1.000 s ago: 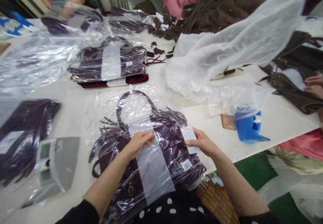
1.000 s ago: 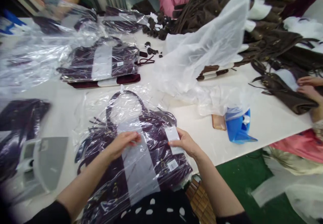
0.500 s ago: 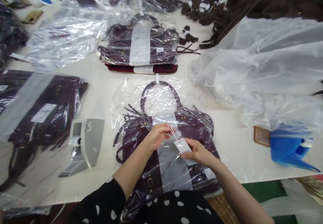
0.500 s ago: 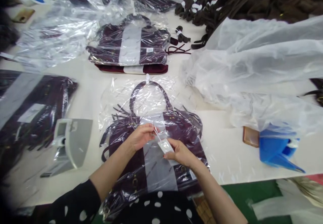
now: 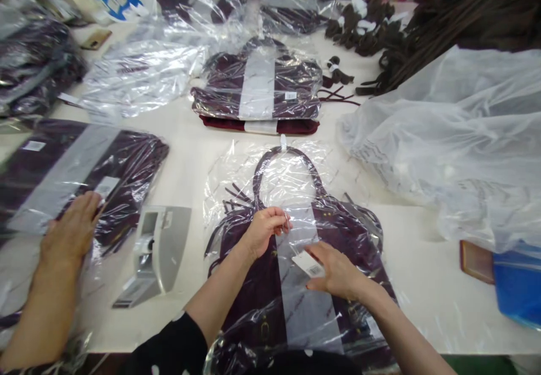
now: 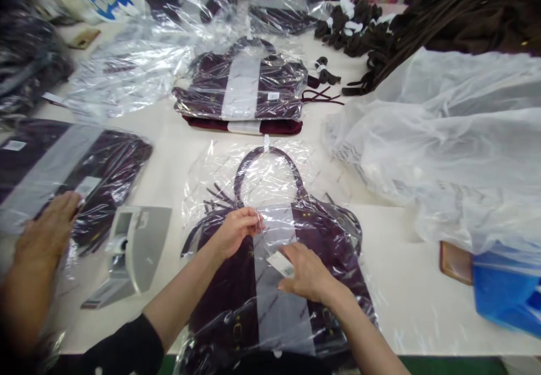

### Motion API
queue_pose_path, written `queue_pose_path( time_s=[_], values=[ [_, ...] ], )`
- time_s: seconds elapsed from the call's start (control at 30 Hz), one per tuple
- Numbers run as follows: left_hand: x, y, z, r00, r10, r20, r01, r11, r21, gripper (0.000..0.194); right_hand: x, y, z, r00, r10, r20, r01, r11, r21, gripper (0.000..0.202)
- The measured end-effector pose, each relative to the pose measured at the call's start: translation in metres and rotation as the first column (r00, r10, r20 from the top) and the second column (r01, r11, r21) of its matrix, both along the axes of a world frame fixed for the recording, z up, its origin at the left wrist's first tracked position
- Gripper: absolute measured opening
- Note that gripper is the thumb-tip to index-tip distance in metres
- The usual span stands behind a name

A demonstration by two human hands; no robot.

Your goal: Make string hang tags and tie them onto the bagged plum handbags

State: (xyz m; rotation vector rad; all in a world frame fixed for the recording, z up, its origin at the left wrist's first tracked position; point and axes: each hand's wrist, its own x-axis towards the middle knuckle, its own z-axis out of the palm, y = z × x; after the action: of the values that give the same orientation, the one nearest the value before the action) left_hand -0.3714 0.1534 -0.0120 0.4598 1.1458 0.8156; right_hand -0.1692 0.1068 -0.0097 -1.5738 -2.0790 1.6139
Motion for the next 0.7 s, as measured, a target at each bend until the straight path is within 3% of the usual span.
queue_pose_path(
  time_s=[0.07,0.13,0.2,0.27,0.3,0.37,0.43,0.47,0.57,0.6,0.63,0.7],
  values=[
    [-0.001,-0.002,0.007,0.997,-0.038,-0.062,0.043,0.996,0.080,0.005,-0.016,0.011,0.001,0.991,-0.129,-0.034,0.132,0.982,0.132,0.063],
    [-0.001,-0.004,0.013,0.989,-0.062,-0.132,0.086,0.979,0.184,0.007,-0.037,0.022,0.000,0.949,-0.238,-0.208,0.267,0.956,0.124,0.063],
    [-0.003,-0.004,0.017,0.971,-0.054,-0.233,0.126,0.944,0.306,0.008,-0.059,0.032,-0.005,0.860,-0.289,-0.421,0.326,0.945,0.018,0.054],
    [-0.010,-0.001,0.019,0.928,-0.029,-0.372,0.193,0.891,0.411,0.009,-0.075,0.039,-0.010,0.759,-0.333,-0.560,0.323,0.939,-0.121,0.031],
    [-0.016,0.004,0.020,0.896,-0.031,-0.443,0.249,0.862,0.442,0.010,-0.080,0.041,-0.012,0.722,-0.364,-0.589,0.319,0.930,-0.184,0.024],
    [-0.031,0.022,0.019,0.813,-0.067,-0.578,0.401,0.784,0.473,0.009,-0.083,0.041,-0.015,0.686,-0.431,-0.586,0.335,0.902,-0.272,0.030],
    [-0.049,0.052,0.017,0.672,-0.057,-0.738,0.569,0.678,0.466,0.025,-0.080,0.038,-0.015,0.691,-0.483,-0.538,0.377,0.876,-0.301,0.035],
    [-0.057,0.070,0.015,0.565,0.001,-0.825,0.635,0.638,0.435,0.038,-0.078,0.035,-0.015,0.699,-0.505,-0.506,0.402,0.863,-0.306,0.035],
    [-0.073,0.131,0.005,0.143,0.098,-0.985,0.767,0.617,0.173,0.062,-0.068,0.025,-0.014,0.708,-0.563,-0.425,0.473,0.826,-0.306,0.037],
    [-0.075,0.148,0.001,0.058,0.082,-0.995,0.778,0.620,0.096,0.065,-0.065,0.021,-0.015,0.708,-0.577,-0.407,0.491,0.817,-0.302,0.038],
    [-0.075,0.163,-0.002,0.011,0.057,-0.998,0.780,0.624,0.044,0.066,-0.061,0.016,-0.015,0.713,-0.582,-0.391,0.503,0.813,-0.293,0.038],
    [-0.071,0.181,-0.007,-0.001,-0.014,-1.000,0.782,0.623,-0.009,0.059,-0.053,0.007,-0.015,0.740,-0.573,-0.352,0.509,0.819,-0.264,0.038]
  ],
)
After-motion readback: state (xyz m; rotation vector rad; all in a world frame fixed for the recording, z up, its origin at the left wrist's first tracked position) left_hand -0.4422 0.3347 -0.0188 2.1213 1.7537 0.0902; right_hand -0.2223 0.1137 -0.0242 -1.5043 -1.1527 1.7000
